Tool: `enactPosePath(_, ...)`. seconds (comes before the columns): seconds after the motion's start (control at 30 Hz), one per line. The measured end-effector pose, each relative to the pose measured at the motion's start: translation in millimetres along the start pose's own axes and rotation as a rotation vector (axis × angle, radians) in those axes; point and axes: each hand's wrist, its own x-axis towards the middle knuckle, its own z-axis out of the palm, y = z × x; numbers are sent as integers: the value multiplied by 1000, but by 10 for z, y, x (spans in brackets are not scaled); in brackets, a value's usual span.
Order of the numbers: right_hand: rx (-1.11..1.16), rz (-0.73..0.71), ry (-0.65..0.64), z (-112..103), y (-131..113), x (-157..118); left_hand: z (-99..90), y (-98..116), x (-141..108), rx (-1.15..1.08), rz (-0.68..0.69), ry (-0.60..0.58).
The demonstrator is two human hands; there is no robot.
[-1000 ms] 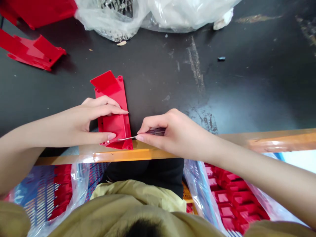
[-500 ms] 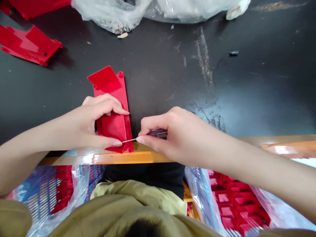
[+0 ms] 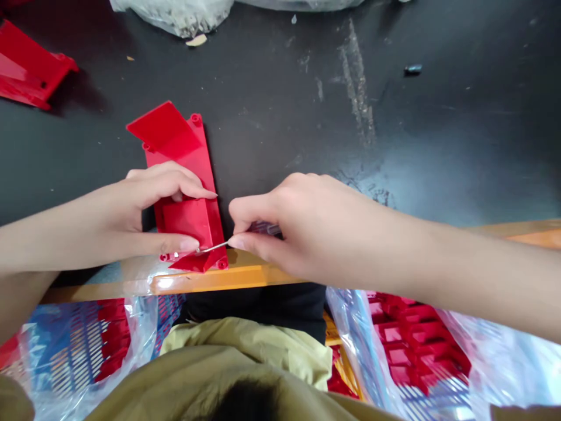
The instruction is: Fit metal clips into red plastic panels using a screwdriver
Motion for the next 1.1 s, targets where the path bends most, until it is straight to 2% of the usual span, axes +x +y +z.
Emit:
enactPosePath(0.1,56,28,24,33,75,-31,-54,-18,-3,-32,11,-52)
enactPosePath(0.2,89,19,47,52,96,-50,-77,-23,-1,-28,18,-46)
enactPosePath(0.43,172,47,9,58,65,-36,-46,-4,-11,-21,16,-26)
enactPosePath(0.87,170,68,-1,74,61,-28,-41,23,-6,-27,-16,-19)
enactPosePath(1.1,59,19,12,45,43,-18,-6,40,-2,-28,-30,-3)
